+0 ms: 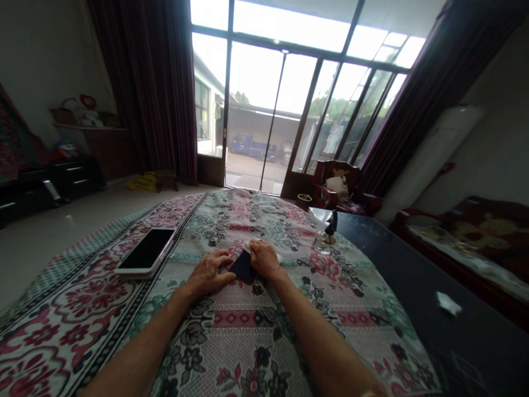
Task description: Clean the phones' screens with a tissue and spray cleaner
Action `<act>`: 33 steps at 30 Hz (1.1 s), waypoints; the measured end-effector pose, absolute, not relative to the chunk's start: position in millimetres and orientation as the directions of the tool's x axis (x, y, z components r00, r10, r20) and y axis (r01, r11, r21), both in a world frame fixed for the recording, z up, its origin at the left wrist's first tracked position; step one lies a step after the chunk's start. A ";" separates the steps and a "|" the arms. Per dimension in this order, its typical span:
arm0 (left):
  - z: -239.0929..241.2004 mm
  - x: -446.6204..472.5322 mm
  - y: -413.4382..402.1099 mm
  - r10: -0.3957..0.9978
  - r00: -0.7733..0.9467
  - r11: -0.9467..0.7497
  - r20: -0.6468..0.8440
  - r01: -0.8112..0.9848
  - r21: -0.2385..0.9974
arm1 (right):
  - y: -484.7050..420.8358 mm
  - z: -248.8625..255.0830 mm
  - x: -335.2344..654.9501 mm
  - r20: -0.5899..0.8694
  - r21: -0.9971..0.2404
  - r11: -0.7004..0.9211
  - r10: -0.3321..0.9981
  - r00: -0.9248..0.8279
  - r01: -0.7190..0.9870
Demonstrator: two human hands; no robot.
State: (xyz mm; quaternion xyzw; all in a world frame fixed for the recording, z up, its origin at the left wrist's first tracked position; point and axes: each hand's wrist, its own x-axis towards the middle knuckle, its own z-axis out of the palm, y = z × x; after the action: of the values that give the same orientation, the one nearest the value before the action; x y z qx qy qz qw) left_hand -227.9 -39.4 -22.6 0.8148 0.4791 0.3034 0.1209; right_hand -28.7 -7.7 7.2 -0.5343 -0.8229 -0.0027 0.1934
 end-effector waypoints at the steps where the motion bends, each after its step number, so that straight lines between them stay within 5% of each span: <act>1: -22.2 -227.2 -39.9 0.856 0.351 -0.508 0.380 0.707 0.491 | -12.9 6.3 -30.1 0.328 -0.205 0.436 0.874 -0.358 0.876; 17: -32.5 -236.4 -31.5 0.819 0.398 -0.574 0.414 0.589 0.569 | -87.3 0.2 -45.3 0.332 -0.254 0.463 0.866 -0.373 0.849; 33: -31.6 -233.0 -31.5 0.843 0.376 -0.536 0.385 0.652 0.536 | -9.2 0.2 -24.9 0.341 -0.273 0.422 0.883 -0.323 0.864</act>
State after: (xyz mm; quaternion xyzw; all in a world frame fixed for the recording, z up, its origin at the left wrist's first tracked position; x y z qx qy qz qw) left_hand -233.0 -31.5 -31.6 0.8160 0.4579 0.3196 0.1493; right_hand -24.9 -9.2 0.2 -0.5371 -0.8131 0.0205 0.2234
